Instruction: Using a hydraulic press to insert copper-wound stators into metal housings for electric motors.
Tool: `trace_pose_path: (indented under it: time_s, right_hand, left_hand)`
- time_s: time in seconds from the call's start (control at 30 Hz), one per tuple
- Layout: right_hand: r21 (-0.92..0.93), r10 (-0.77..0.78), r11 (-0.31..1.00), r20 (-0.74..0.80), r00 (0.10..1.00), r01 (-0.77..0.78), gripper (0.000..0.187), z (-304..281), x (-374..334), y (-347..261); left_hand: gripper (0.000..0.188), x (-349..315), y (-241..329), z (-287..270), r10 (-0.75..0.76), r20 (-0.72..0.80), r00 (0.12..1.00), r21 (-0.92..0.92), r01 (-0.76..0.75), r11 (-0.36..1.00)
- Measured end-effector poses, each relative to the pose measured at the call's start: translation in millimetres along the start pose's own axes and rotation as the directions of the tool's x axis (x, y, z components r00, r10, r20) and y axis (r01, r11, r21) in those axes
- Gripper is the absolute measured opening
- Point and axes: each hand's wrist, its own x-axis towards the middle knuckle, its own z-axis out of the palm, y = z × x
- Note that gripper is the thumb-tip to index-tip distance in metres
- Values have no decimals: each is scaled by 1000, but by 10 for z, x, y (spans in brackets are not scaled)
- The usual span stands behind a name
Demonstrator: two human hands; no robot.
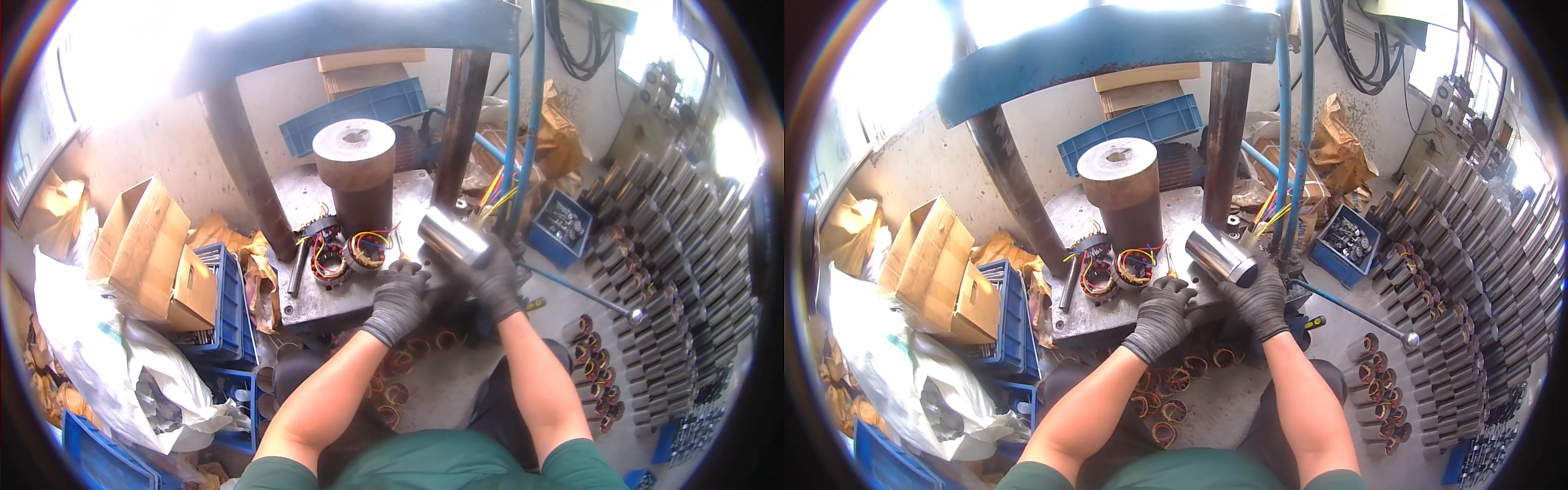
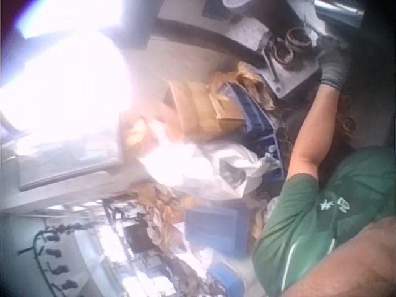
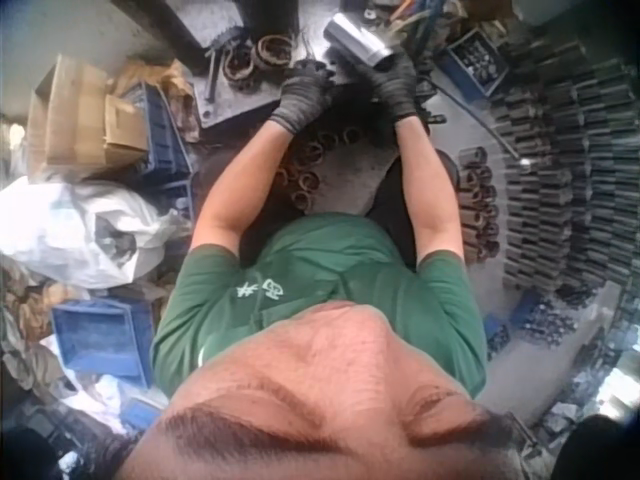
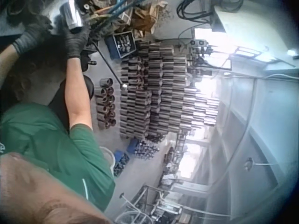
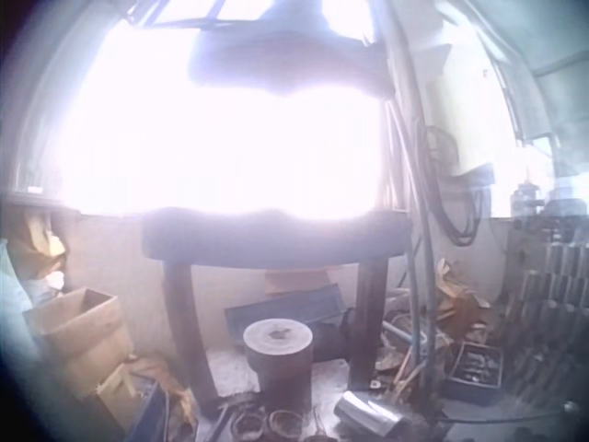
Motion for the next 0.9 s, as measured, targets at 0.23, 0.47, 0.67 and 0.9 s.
trace_pose_path:
  time_s: [0.23,0.47,0.67,0.9]
  right_hand:
    - [-54,-57,997,-17,998,56,86,-29,-85,-108]
    - [60,-7,998,-9,1000,7,78,113,-74,-23]
    - [727,315,617,122,941,-301,71,118,104,44]
    - [579,137,815,-161,977,-19,71,46,-11,-113]
  left_hand:
    - [54,-42,32,-5,-6,24,1000,50,5,999]
    - [52,-84,21,-45,-74,33,997,-28,75,997]
    - [53,-87,2,-29,-67,13,998,-87,68,994]
    - [54,-128,-24,-111,-71,-29,997,-116,67,991]
